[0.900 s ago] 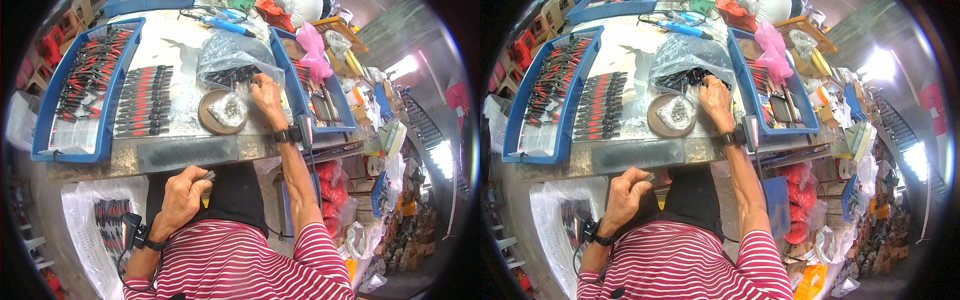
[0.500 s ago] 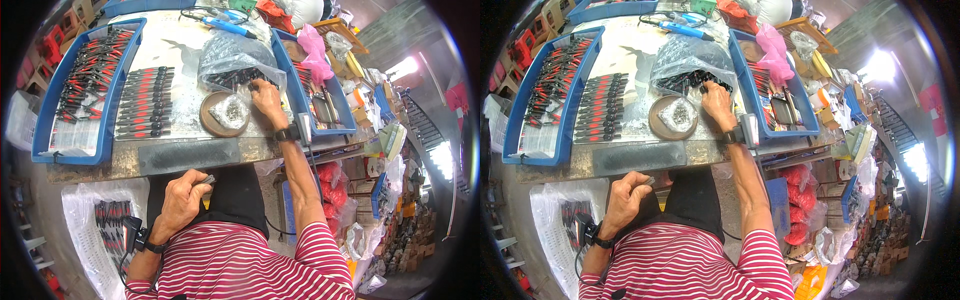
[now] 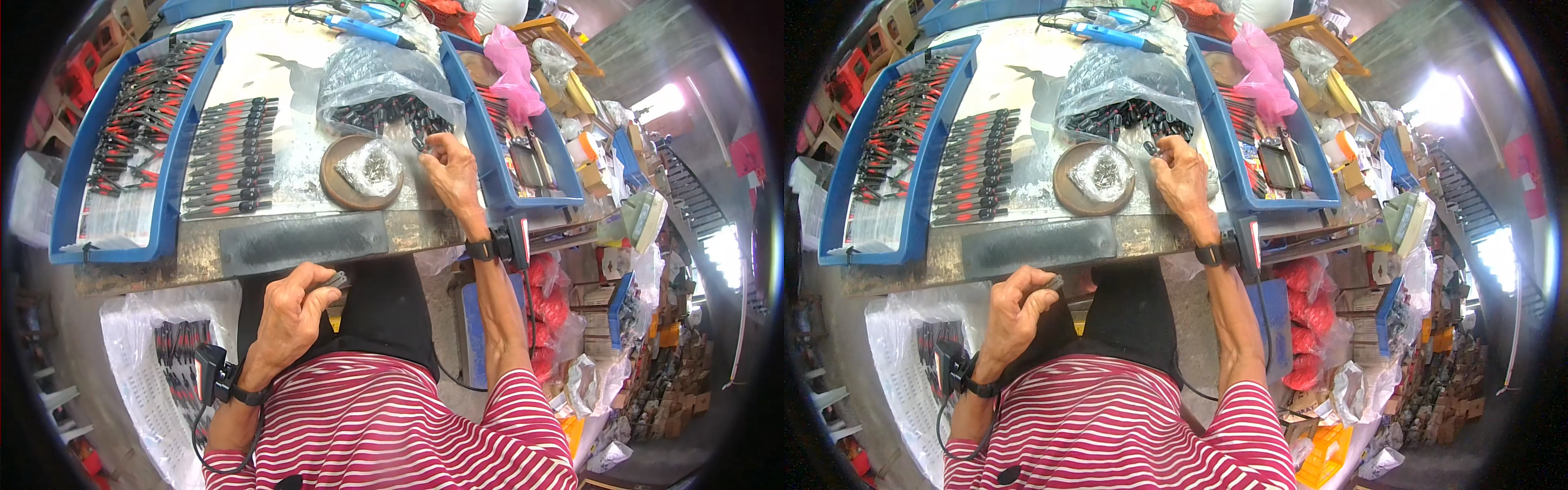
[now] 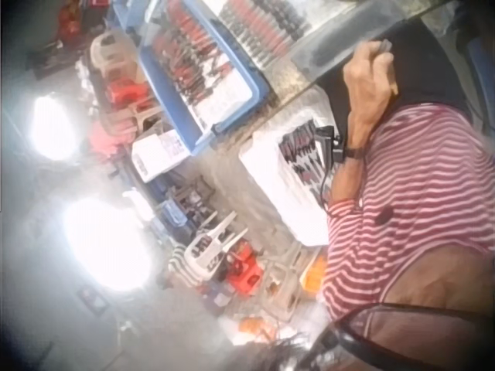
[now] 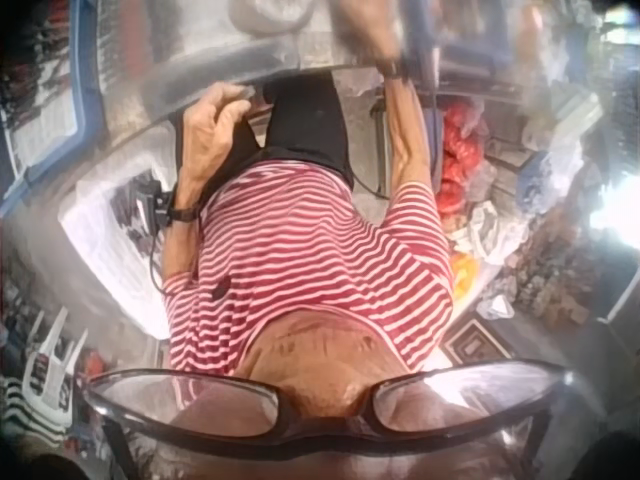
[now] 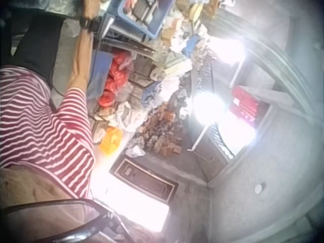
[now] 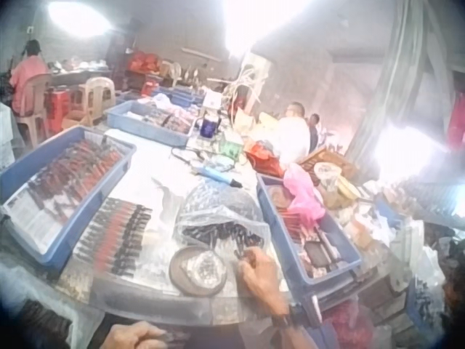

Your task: The person assembles small keychains by inserting metal pins into black plastic casings. They repeatedly pick up a casing, insert a pin, and place the finished unit into a blue tray. The process is repeated for several units throughout the clip.

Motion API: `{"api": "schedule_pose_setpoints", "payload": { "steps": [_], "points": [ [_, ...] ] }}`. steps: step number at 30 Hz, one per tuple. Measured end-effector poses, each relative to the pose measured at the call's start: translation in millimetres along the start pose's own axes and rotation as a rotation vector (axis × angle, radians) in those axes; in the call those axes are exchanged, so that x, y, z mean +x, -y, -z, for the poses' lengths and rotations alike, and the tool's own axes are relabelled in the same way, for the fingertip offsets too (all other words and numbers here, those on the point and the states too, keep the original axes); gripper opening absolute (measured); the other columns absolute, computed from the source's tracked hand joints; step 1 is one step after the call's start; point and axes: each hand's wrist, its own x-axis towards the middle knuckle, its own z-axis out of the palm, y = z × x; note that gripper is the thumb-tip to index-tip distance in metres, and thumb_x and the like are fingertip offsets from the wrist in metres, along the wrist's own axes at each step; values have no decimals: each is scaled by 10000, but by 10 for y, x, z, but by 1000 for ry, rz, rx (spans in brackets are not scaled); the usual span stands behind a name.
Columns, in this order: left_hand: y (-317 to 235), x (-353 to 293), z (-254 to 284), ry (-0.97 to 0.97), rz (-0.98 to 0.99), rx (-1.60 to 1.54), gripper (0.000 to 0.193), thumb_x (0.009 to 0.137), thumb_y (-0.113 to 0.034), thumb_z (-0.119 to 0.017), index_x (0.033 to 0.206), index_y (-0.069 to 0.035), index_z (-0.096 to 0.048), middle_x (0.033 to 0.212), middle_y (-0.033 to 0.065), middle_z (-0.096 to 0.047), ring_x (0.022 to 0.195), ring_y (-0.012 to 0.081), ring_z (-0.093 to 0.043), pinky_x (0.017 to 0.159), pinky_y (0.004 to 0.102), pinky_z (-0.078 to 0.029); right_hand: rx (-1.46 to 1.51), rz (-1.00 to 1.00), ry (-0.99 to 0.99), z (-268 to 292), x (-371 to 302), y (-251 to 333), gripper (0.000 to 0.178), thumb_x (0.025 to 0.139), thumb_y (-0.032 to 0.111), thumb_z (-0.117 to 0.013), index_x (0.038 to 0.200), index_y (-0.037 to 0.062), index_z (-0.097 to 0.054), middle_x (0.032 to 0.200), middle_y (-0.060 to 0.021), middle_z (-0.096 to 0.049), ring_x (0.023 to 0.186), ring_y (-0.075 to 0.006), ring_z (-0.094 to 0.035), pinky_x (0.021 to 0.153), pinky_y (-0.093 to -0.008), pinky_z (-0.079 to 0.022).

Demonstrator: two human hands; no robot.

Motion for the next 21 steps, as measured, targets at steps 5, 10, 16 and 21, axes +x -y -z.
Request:
{"api": "schedule_pose_setpoints", "payload": {
  "steps": [5, 10, 16, 21],
  "points": [
    [-43, -5, -11, -5, -23, 58, 105, 830, -12, -593, 911, 53, -585, 669, 49, -596, 616, 74, -518, 565, 218, -419, 228, -31, 60, 86, -375, 251, 200, 788, 13, -667, 980, -29, -627, 724, 30, -560, 613, -23, -448, 538, -192, -376],
    [-68, 6, -67, -10, -102, 82, 133, 800, 0, -607, 924, 44, -585, 761, 184, -626, 648, 295, -628, 576, 322, -471, 367, -79, 171, 229, -771, 479, 127, 795, 13, -651, 921, -9, -647, 716, 13, -546, 603, -45, -459, 540, -208, -369],
    [-43, -12, -135, -36, -199, 184, 157, 781, -11, -640, 927, 30, -599, 767, 183, -626, 635, 314, -614, 552, 344, -463, 509, -54, 341, 316, -1094, 669, 92, 829, 1, -640, 919, -16, -654, 785, 31, -550, 655, -27, -472, 568, -177, -362],
    [-19, -12, -174, -42, -253, 229, 163, 771, -20, -652, 919, 24, -599, 782, 175, -623, 655, 342, -611, 548, 368, -463, 570, 45, 383, 325, -1199, 752, 104, 809, 12, -660, 901, -35, -649, 807, -19, -563, 706, -75, -496, 609, -197, -381]
  ]
}}
